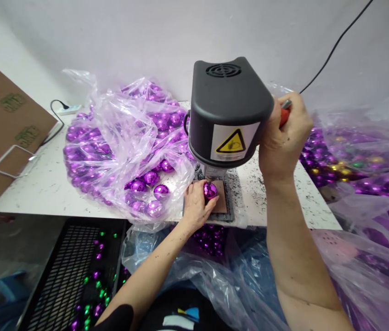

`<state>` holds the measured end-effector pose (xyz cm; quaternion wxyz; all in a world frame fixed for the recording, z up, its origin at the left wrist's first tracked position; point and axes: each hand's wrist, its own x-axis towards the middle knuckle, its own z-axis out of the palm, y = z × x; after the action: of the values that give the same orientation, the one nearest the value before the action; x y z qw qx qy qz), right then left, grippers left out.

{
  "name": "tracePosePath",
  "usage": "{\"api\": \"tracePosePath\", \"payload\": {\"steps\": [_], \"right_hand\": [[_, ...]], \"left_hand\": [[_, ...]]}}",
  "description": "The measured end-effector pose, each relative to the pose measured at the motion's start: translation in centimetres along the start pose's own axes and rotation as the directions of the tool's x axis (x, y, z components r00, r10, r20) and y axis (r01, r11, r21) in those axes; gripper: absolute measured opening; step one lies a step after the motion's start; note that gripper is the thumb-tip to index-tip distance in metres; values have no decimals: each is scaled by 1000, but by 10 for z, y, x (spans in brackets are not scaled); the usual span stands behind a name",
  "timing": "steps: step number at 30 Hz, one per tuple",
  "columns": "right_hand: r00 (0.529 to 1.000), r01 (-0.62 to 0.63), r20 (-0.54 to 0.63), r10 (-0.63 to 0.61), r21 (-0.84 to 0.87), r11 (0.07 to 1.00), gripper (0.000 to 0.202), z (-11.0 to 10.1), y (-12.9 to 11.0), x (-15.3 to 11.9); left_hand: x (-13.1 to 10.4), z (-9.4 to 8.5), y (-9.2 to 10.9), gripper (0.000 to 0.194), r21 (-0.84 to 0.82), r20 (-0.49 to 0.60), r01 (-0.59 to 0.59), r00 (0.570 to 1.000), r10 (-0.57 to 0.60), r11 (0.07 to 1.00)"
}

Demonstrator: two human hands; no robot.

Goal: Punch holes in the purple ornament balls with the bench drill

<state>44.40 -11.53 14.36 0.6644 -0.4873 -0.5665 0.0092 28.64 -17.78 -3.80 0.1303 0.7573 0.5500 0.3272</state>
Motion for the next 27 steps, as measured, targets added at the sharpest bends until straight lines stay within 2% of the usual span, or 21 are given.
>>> {"api": "tracePosePath", "payload": {"steps": [4, 6, 9, 12, 17, 22, 27], "right_hand": [[999, 27, 19, -26, -38, 999, 44, -7, -6, -3], [996, 86, -12, -87, -68, 994, 36, -12, -8, -11], [966, 228, -95, -240, -124, 966, 20, -22, -4, -35], [932, 337, -104, -348, -107, 935, 8, -32, 6, -66], [959, 281, -32, -282, -19, 959, 5, -41, 15, -97], [952, 295, -85, -293, 9, 956, 2, -33, 12, -94], [961, 241, -135, -242, -25, 970, 13, -26, 3, -93]], "left_hand": [[-1, 0, 1, 44, 24, 3, -7, 1000, 7, 1000], [-1, 0, 2, 43, 24, 6, -7, 1000, 7, 1000], [-1, -1, 3, 41, 11, 14, 3, 1000, -3, 1000], [-1, -3, 4, 40, -16, 21, 15, 1000, -15, 1000], [-1, -5, 5, 45, -42, 27, 9, 1000, -8, 999], [-1, -5, 5, 45, -45, 42, 15, 999, -14, 999], [-2, -4, 3, 44, -59, 50, 11, 999, -9, 998]]}}
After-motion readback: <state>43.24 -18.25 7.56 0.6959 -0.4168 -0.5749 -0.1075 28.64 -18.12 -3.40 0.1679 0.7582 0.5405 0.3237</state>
